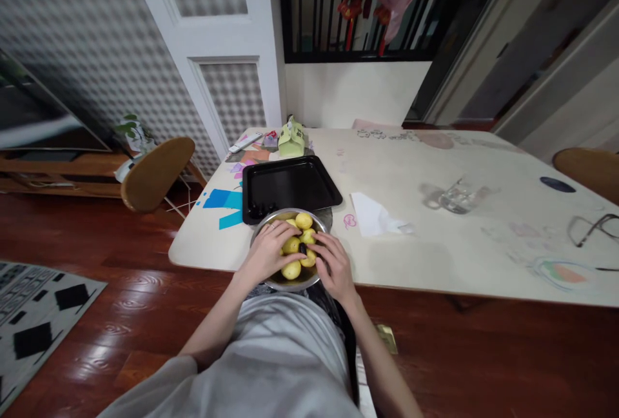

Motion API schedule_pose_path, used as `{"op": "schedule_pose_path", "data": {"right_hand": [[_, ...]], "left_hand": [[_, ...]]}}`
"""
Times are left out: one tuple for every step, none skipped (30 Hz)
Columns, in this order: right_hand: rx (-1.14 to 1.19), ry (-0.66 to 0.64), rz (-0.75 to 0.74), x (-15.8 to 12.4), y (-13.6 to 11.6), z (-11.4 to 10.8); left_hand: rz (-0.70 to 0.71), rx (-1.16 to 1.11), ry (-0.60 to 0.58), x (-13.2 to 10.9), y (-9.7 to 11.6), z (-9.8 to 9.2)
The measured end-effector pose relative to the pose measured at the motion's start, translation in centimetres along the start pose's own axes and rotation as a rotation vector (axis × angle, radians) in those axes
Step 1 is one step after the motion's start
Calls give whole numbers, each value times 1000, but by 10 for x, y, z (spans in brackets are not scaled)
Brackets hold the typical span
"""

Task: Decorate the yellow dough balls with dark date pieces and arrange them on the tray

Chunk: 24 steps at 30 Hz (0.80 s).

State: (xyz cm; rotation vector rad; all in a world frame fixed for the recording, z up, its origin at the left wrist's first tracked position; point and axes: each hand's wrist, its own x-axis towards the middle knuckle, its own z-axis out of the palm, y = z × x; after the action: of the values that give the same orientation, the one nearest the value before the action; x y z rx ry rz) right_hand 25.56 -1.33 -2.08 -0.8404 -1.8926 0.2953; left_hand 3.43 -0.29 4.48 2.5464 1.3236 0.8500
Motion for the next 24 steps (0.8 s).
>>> {"op": "schedule_pose_path", "data": {"right_hand": [[1, 0, 2, 0, 0, 0], [1, 0, 2, 0, -1, 0], [0, 0, 1, 1, -1, 0], [-1, 0, -1, 1, -1, 0], [-3, -1, -4, 1, -1, 0], [-5, 0, -8, 1, -1, 0], [-5, 1, -12, 1, -1, 0], [-5, 1, -14, 1, -1, 0], [-5, 2, -14, 1, -1, 0], [-5, 4, -13, 0, 0, 0], [-6, 6, -10, 0, 0, 1], [-7, 7, -7, 0, 1, 1], [-9, 8, -5, -1, 1, 1], [-10, 8, -5, -1, 2, 1], [-11, 8, -6, -1, 2, 1], [-12, 6, -8, -1, 2, 1], [-14, 4, -9, -1, 3, 1], [-15, 2, -10, -1, 3, 1], [-15, -1, -10, -1, 2, 0], [-16, -3, -11, -1, 2, 0], [-16, -4, -11, -1, 2, 0], [-15, -4, -13, -1, 2, 0], [-14, -3, -15, -1, 2, 0], [-12, -3, -18, 0, 2, 0]], "left_hand": [[-12, 11, -10, 0, 2, -1], [-24, 18, -18, 0, 5, -1], [-34, 22, -25, 0, 7, -2], [-41, 22, -31, 0, 8, -1], [-43, 16, -37, 1, 9, -1], [-41, 5, -44, 1, 10, 0], [-36, -10, -49, 1, 11, 1], [-31, -28, -54, 1, 11, 2], [-24, -47, -60, 2, 11, 3], [-13, -65, -68, 2, 11, 3], [3, -77, -80, 2, 11, 3], [23, -84, -93, 2, 11, 3], [48, -87, -106, 2, 12, 2], [73, -84, -117, 1, 12, 2], [94, -78, -125, 1, 12, 1], [112, -70, -131, 0, 12, 0], [124, -63, -137, 0, 12, -1], [131, -57, -143, 0, 13, -2], [134, -51, -148, -1, 13, -2], [134, -44, -152, -1, 13, -2], [131, -35, -155, -1, 13, -2], [128, -24, -157, -2, 14, -1], [127, -13, -162, -2, 14, -1], [127, -3, -166, -2, 15, 0]]}}
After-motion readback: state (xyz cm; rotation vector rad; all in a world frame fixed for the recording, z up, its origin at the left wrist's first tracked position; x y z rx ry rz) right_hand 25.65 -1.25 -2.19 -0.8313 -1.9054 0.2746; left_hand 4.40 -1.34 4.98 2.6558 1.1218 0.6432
